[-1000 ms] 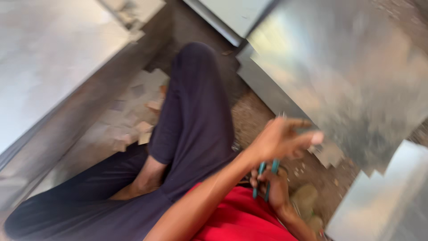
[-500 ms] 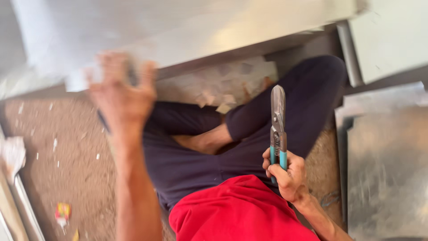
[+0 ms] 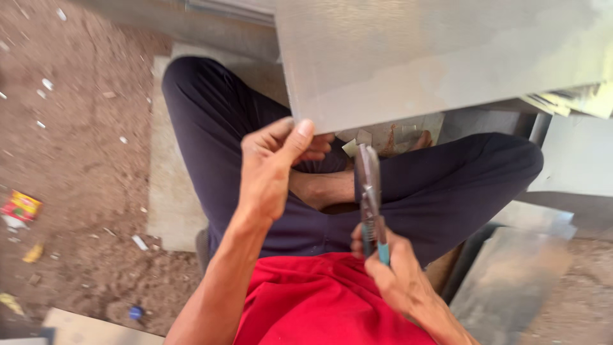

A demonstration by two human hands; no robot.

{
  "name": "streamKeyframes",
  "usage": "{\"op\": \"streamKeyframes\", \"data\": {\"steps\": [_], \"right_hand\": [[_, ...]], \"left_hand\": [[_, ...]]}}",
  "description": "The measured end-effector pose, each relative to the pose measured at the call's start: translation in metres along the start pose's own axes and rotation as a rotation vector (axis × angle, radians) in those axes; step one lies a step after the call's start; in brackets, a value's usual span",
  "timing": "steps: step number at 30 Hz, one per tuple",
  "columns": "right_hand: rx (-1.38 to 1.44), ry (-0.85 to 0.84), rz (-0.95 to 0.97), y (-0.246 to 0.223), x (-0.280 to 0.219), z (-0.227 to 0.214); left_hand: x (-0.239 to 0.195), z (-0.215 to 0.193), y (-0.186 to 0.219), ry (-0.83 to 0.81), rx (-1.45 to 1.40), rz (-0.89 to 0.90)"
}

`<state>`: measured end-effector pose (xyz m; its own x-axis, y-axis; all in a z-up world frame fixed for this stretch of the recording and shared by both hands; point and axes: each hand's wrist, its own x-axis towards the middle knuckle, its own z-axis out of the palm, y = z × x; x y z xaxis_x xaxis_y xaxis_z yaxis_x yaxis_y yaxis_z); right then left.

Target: The person cuts a metal sheet using shears, making a series of short, repeated snips along a marked or intended line while holding the sheet with their other hand.

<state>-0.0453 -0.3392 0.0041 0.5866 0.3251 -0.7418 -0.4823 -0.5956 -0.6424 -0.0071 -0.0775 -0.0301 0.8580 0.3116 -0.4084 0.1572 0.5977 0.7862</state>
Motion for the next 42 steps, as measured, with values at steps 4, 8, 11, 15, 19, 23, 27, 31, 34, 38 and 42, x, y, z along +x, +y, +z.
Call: {"op": "streamKeyframes", "data": {"steps": [4,8,11,15,19,23,27,31,34,38,42], "right_hand": [[0.061,-0.212,0.036,-0.028,-0.008,-0.004],[0.114,-0.256,0.124,-0.048,0.015,0.005],[-0.014,-0.208,0.163,-0.067,0.027,0.011],[-0.108,-0.172,0.261,-0.089,0.035,0.017],[-0.165,-0.150,0.278,-0.096,0.037,0.015],[-0.341,-0.143,0.236,-0.089,0.039,0.011],[-0.313,-0.064,0.127,-0.075,0.044,0.009],[-0.354,-0.032,0.114,-0.071,0.046,0.010],[-0.402,-0.005,0.061,-0.070,0.048,0.008],[-0.392,-0.122,0.092,-0.060,0.044,-0.011],[0.056,-0.101,0.100,-0.025,0.016,-0.044]], "left_hand": [[-0.011,0.001,-0.017,0.043,-0.121,-0.077],[-0.006,0.000,-0.018,0.084,-0.187,-0.063],[-0.006,0.000,-0.016,0.091,-0.131,-0.061],[-0.005,-0.001,-0.011,0.124,-0.036,-0.089],[-0.007,0.000,-0.010,0.143,-0.058,-0.124],[-0.006,0.002,-0.008,0.147,-0.112,-0.139],[-0.003,0.004,0.000,0.155,-0.152,-0.207],[0.010,0.004,0.011,0.163,-0.028,-0.142],[0.047,0.006,-0.001,0.162,0.421,0.232],[0.070,0.020,-0.025,0.292,0.312,0.350],[0.028,0.065,-0.059,0.307,-0.054,0.259]]}}
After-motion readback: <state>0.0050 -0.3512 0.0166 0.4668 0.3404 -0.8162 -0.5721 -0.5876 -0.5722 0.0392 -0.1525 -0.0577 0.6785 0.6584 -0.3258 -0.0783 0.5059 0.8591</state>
